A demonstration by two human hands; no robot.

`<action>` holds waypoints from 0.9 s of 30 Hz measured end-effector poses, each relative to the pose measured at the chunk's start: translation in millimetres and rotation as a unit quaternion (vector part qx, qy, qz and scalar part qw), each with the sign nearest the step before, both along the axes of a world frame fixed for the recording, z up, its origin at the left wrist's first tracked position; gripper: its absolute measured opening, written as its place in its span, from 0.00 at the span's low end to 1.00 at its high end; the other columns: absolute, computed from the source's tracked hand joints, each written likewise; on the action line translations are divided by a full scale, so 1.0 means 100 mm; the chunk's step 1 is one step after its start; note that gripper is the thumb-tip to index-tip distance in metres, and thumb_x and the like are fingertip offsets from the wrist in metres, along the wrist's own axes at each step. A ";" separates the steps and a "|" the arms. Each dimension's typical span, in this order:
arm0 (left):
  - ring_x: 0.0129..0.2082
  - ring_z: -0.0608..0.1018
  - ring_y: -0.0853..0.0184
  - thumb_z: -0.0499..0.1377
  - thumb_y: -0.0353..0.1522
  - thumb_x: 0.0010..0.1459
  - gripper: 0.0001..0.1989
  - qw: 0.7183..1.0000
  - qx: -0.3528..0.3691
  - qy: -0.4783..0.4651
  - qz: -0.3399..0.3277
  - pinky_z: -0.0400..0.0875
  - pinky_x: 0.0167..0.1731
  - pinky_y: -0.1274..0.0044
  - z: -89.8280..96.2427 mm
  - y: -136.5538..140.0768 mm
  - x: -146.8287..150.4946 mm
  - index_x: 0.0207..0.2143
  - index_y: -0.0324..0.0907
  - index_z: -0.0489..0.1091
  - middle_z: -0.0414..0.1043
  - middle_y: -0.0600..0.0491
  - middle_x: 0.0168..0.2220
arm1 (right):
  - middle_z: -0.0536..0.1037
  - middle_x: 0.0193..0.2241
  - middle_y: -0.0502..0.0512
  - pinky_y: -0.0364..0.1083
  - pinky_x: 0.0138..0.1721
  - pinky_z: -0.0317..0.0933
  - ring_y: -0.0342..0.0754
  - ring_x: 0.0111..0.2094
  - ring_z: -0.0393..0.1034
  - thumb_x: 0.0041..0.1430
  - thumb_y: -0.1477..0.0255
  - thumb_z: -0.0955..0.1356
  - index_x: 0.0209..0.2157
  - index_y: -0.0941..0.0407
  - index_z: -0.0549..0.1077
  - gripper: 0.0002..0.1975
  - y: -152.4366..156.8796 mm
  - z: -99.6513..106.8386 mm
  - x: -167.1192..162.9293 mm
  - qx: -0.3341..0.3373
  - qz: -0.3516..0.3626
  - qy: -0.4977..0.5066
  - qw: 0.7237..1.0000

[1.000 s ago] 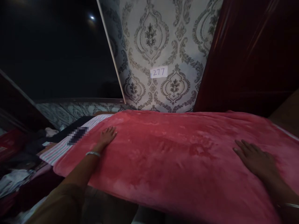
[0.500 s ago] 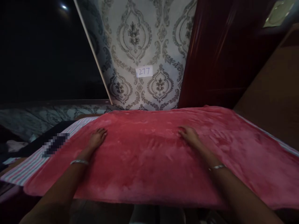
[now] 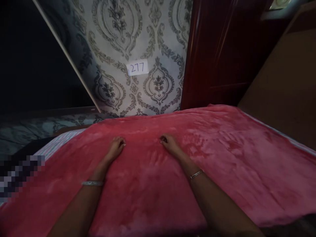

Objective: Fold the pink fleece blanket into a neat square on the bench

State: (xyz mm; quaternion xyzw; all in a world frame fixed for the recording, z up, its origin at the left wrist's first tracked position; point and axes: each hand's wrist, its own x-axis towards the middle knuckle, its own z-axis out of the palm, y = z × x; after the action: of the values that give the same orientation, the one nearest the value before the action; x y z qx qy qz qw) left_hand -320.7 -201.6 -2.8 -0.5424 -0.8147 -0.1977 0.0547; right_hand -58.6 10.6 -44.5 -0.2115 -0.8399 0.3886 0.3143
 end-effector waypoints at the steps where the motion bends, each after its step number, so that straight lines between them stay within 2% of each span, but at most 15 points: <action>1: 0.40 0.74 0.60 0.56 0.25 0.55 0.05 1.000 -0.002 0.001 0.003 0.67 0.45 0.67 0.01 0.00 0.01 0.31 0.42 0.71 0.75 0.48 0.36 | 0.78 0.33 0.54 0.45 0.38 0.63 0.47 0.33 0.70 0.53 0.75 0.68 0.36 0.56 0.76 0.08 0.00 0.01 0.00 0.015 -0.009 -0.010 1.000; 7: 0.42 0.73 0.57 0.52 0.27 0.59 0.06 0.998 0.049 0.023 0.034 0.65 0.42 0.67 0.13 0.00 0.16 0.32 0.43 0.68 0.74 0.46 0.36 | 0.78 0.40 0.58 0.50 0.45 0.64 0.51 0.41 0.70 0.58 0.73 0.67 0.42 0.55 0.77 0.11 -0.04 0.07 0.03 0.119 -0.034 -0.030 0.992; 12: 0.37 0.74 0.59 0.50 0.25 0.58 0.08 0.992 0.114 0.037 0.046 0.66 0.41 0.68 0.26 -0.04 0.25 0.30 0.44 0.65 0.72 0.48 0.31 | 0.74 0.52 0.63 0.57 0.54 0.61 0.56 0.52 0.67 0.59 0.64 0.70 0.56 0.54 0.72 0.24 -0.12 0.15 0.06 0.216 -0.009 -0.041 0.975; 15: 0.35 0.73 0.60 0.50 0.26 0.59 0.08 0.984 0.157 0.064 0.048 0.67 0.40 0.69 0.29 -0.06 0.26 0.29 0.45 0.63 0.71 0.49 0.31 | 0.70 0.57 0.62 0.59 0.56 0.59 0.58 0.56 0.64 0.59 0.62 0.70 0.59 0.52 0.70 0.26 -0.18 0.19 0.05 0.246 0.012 -0.053 0.968; 18: 0.35 0.73 0.61 0.50 0.26 0.60 0.08 0.978 0.186 0.092 0.024 0.67 0.39 0.69 0.29 -0.08 0.26 0.29 0.45 0.63 0.70 0.49 0.31 | 0.73 0.55 0.62 0.58 0.55 0.60 0.57 0.54 0.66 0.61 0.67 0.69 0.55 0.53 0.73 0.20 -0.22 0.20 0.02 0.260 0.014 -0.038 0.965; 21: 0.34 0.72 0.61 0.50 0.26 0.60 0.07 0.974 0.200 0.107 0.006 0.68 0.39 0.69 0.27 -0.09 0.26 0.30 0.45 0.63 0.70 0.49 0.31 | 0.78 0.45 0.59 0.54 0.50 0.62 0.53 0.46 0.69 0.62 0.74 0.66 0.44 0.55 0.78 0.11 -0.25 0.23 0.00 0.252 0.018 -0.022 0.967; 24: 0.34 0.72 0.61 0.50 0.27 0.60 0.07 0.973 0.201 0.115 0.011 0.68 0.39 0.69 0.27 -0.09 0.26 0.31 0.45 0.63 0.70 0.49 0.31 | 0.78 0.36 0.58 0.52 0.45 0.62 0.52 0.40 0.69 0.62 0.77 0.63 0.35 0.56 0.76 0.10 -0.28 0.27 0.01 0.234 0.013 -0.012 0.972; 27: 0.34 0.72 0.61 0.49 0.27 0.61 0.07 0.973 0.191 0.126 0.020 0.68 0.39 0.69 0.27 -0.10 0.24 0.32 0.45 0.64 0.70 0.49 0.31 | 0.77 0.34 0.58 0.51 0.43 0.62 0.51 0.37 0.68 0.63 0.76 0.62 0.34 0.55 0.74 0.10 -0.32 0.33 0.03 0.224 -0.032 0.014 0.974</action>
State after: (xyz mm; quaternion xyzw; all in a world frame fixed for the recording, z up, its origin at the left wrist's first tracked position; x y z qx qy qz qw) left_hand -296.6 -211.3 23.8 -0.5265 -0.7590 -0.2782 0.2634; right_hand -55.8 -21.5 -11.3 -0.1570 -0.8937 0.1834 0.3781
